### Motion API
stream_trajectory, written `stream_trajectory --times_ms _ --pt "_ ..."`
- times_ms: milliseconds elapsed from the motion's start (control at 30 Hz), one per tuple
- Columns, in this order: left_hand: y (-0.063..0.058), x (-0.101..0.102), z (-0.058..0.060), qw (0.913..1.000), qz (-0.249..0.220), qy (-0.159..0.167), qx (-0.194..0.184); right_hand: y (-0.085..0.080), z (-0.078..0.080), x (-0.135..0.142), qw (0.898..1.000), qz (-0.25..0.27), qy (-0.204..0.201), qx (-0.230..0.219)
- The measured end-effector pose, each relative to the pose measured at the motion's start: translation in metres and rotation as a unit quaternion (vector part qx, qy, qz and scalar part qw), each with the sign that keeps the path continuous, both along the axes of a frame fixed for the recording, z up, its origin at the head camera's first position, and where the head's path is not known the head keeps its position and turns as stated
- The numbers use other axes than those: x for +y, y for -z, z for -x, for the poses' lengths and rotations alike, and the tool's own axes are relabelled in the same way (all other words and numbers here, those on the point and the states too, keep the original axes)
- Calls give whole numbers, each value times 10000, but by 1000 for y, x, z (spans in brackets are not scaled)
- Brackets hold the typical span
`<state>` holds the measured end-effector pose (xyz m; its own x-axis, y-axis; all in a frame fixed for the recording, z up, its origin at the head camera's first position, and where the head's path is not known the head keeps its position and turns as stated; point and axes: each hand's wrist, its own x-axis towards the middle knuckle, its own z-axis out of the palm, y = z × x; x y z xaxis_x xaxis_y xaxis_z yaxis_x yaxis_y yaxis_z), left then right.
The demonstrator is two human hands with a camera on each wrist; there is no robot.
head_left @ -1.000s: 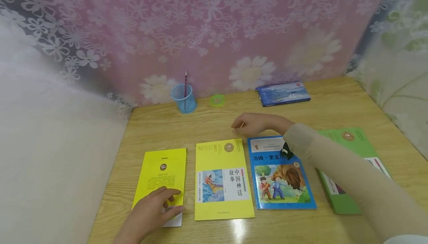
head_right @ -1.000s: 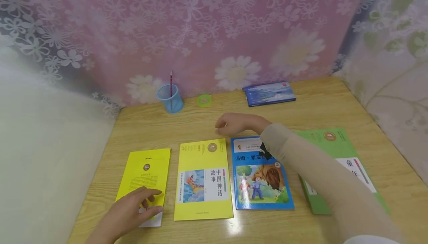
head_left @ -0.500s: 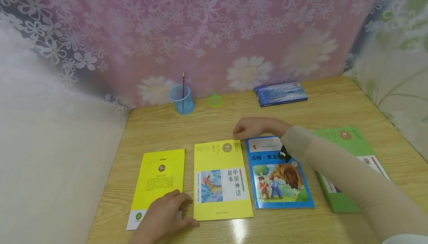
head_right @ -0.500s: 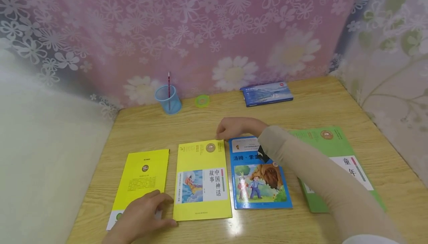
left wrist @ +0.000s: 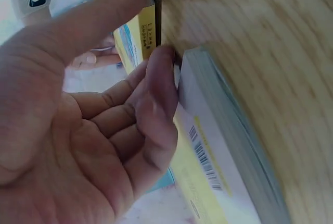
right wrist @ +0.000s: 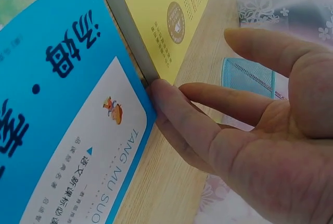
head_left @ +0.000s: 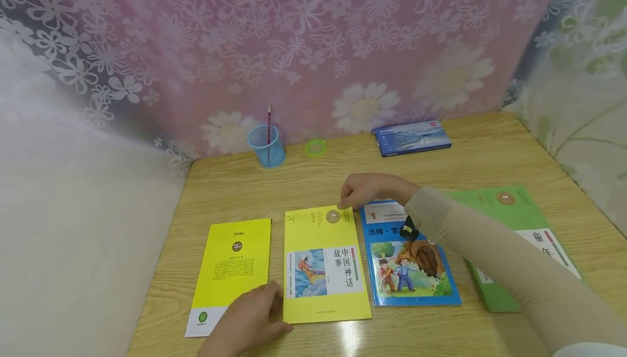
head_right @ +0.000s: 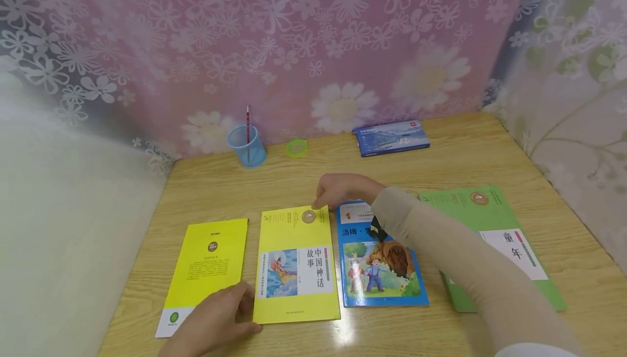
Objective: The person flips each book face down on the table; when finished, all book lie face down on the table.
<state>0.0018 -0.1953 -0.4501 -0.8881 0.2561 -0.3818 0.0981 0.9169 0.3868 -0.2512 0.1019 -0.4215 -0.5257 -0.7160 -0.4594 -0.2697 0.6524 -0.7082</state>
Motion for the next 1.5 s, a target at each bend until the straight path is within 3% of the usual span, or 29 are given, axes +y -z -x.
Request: stream_trajectory --times_ms 167,367,433,567,700,833,933,1133,1333,1500 --pt "-6 -7 2 9951 -922 -181 -306 1 3 2 9997 184 -6 -159" --pt "-2 -16 6 9817 -1625 -739 -658 3 4 1 9993 222 71 -291" --pt "1 -18 7 9720 -1946 -921 -947 4 4 0 9994 187 72 -289" --pt "3 -23 8 9435 -2685 -1244 -1492 4 4 0 9994 147 178 -254" --pt "3 -29 6 9197 -3280 -1310 -1716 5 3 0 9995 127 263 -146" --pt "1 -34 6 8895 -3952 -1290 -1895 6 2 -1 9993 67 353 -99" --pt "-2 -37 6 8762 -4257 -1250 -1882 6 2 -2 9990 -63 443 -45" --pt "-8 -40 4 8734 -4421 -1173 -1675 8 5 -2 9981 -299 507 186" --pt "-17 -46 0 8579 -4791 -1267 -1358 2 9 4 9991 -135 407 -76" --pt "-27 -50 -1 8731 -4562 -1482 -870 -6 12 8 9975 194 336 -596"
